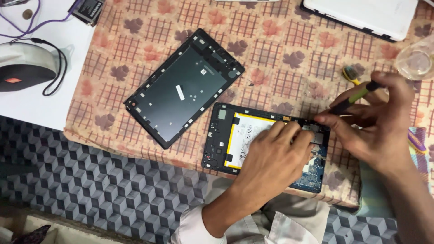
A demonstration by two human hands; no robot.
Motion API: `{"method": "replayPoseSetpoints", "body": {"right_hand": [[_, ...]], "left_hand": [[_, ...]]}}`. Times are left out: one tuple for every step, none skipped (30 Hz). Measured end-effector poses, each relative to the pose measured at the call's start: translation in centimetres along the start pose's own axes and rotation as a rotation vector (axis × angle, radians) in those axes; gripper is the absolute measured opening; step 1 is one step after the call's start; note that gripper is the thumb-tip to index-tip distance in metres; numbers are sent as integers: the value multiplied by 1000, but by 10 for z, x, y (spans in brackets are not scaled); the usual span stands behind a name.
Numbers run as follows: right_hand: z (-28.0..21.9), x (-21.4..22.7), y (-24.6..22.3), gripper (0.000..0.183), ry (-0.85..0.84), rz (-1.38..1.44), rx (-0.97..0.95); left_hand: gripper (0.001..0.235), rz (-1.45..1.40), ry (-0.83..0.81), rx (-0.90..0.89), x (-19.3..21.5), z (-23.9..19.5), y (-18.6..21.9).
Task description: The person uses a screwdriver to remove screws from a disassembled tablet. They then lift and remove the motherboard from the device chassis and place it on the table.
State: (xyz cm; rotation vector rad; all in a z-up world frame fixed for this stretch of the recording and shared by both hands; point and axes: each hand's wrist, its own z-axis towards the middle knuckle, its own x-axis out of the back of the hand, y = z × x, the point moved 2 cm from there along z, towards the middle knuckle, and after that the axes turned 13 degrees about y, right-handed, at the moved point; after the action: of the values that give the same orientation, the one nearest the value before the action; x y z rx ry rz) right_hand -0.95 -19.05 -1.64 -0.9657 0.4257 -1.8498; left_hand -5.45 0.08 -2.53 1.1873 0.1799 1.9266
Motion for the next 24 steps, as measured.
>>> {"method": "replayPoseSetpoints", "body": {"right_hand": [[0,2,0,85,-36,77,-37],[1,5,0,82,-72,154,-71],[2,7,-1,80,-108,231,-106],[1,7,-2,79,-121,290,-132],[1,6,-1,79,-134,350,-158],[0,7,-1,79,-141,402,-180],[-2,8,0,82,-124,373,-196],[-4,7,2,86,-106,345,-213],[-4,7,5,90,-88,317,-230],[-5,7,7,87,-68,283,-207],[-4,9,10,84,-47,250,-185],[-4,10,12,81,-31,220,-164],[-5,12,13,79,-65,254,-146],[-4,13,14,77,-103,291,-125],[-4,12,13,76,-141,328,-104],[-4,13,13,77,-134,324,-121],[-3,12,13,78,-126,321,-138],[-4,12,12,80,-118,317,-156],[-4,12,12,80,-84,278,-172],[-5,11,12,81,-49,238,-191],[-5,12,12,82,-14,198,-210],[-5,12,11,80,-42,246,-212],[-5,12,10,79,-70,294,-214],[-5,14,9,77,-100,342,-215]], "left_hand": [[18,-5,4,2,0,0,0],[18,-10,10,4,1,1,0],[18,-12,12,11,2,1,1],[19,-19,10,14,2,2,1],[19,-25,9,17,3,2,2],[20,-24,-9,33,2,4,2],[21,-23,-27,48,2,5,3],[22,-21,-46,64,2,6,4],[26,-15,-38,59,2,8,5],[30,-4,-30,58,2,10,6],[34,7,-22,57,2,11,6],[36,4,-35,75,1,12,7],[38,2,-48,94,0,14,7],[41,3,-57,115,-1,16,6],[40,-2,-45,102,-2,18,6],[40,-3,-33,90,-1,20,5],[40,-5,-20,79,-1,22,5],[38,-1,-48,97,-2,24,4],[36,2,-75,115,-4,26,3],[34,4,-104,131,-5,29,2],[32,-1,-98,136,-5,31,2],[30,-8,-92,139,-5,34,2],[28,-15,-86,141,-5,37,2],[27,-17,-107,153,-4,40,1]]}}
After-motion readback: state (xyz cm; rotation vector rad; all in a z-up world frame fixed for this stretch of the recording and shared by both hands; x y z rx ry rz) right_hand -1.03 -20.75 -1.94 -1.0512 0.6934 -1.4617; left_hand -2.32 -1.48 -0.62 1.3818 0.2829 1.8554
